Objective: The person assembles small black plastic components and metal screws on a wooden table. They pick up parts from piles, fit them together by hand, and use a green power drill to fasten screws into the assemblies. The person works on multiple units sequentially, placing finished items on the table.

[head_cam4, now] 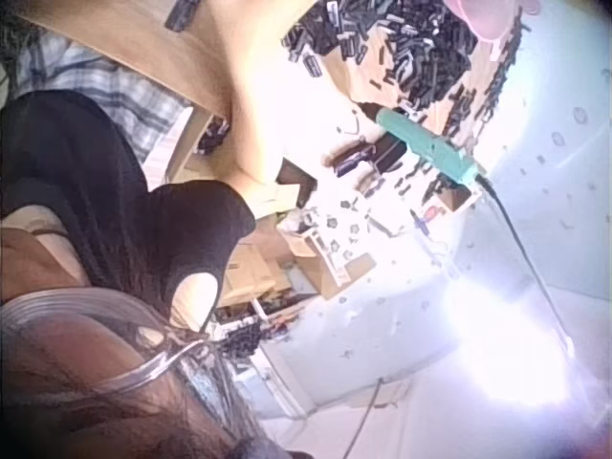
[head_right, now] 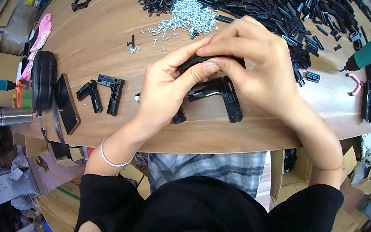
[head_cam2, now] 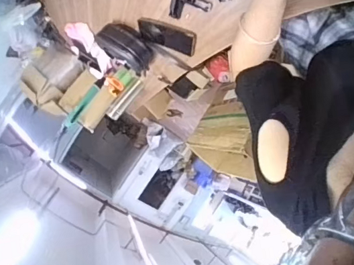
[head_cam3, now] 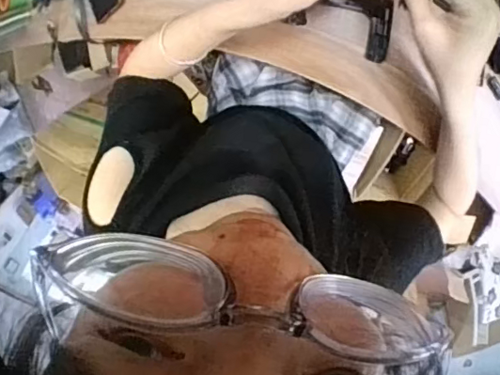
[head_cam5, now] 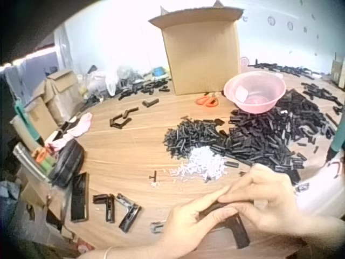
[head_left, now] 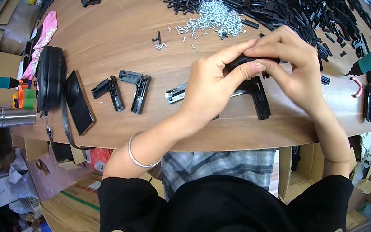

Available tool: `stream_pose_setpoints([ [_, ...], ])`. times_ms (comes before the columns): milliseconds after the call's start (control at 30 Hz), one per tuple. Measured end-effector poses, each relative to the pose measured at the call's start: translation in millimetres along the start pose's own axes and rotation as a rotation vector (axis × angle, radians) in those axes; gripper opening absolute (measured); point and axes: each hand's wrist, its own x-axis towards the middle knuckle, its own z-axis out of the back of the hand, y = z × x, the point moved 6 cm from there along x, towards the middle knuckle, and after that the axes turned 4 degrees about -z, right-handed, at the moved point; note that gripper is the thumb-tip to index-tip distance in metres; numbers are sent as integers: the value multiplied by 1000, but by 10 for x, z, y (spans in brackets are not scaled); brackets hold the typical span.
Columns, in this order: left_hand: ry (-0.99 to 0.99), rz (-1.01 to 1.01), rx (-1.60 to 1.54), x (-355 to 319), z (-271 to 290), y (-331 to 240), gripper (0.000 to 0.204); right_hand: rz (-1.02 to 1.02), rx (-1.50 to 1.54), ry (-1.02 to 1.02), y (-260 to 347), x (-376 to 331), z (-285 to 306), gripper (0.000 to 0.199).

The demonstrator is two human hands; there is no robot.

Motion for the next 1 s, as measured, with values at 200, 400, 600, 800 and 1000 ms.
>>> stream_pose_setpoints([
  [200,408,392,-127,-463,-185,-180,27,-227,164,169,-408,297,-36,20],
  [400,536,553,-218,-1383,-156,-31,24,628,-593,318,-81,794,-1101,26],
  [600,380,705,-378,-2024,180,26,28,685,-782,604,-123,1012,-1617,22],
  [800,-97,537,-499,-1959,491,-223,43,358,-543,471,-184,1067,-1389,27],
  [1000,-436,248,-586,-1856,594,-98,32,-304,224,312,437,334,-975,11],
])
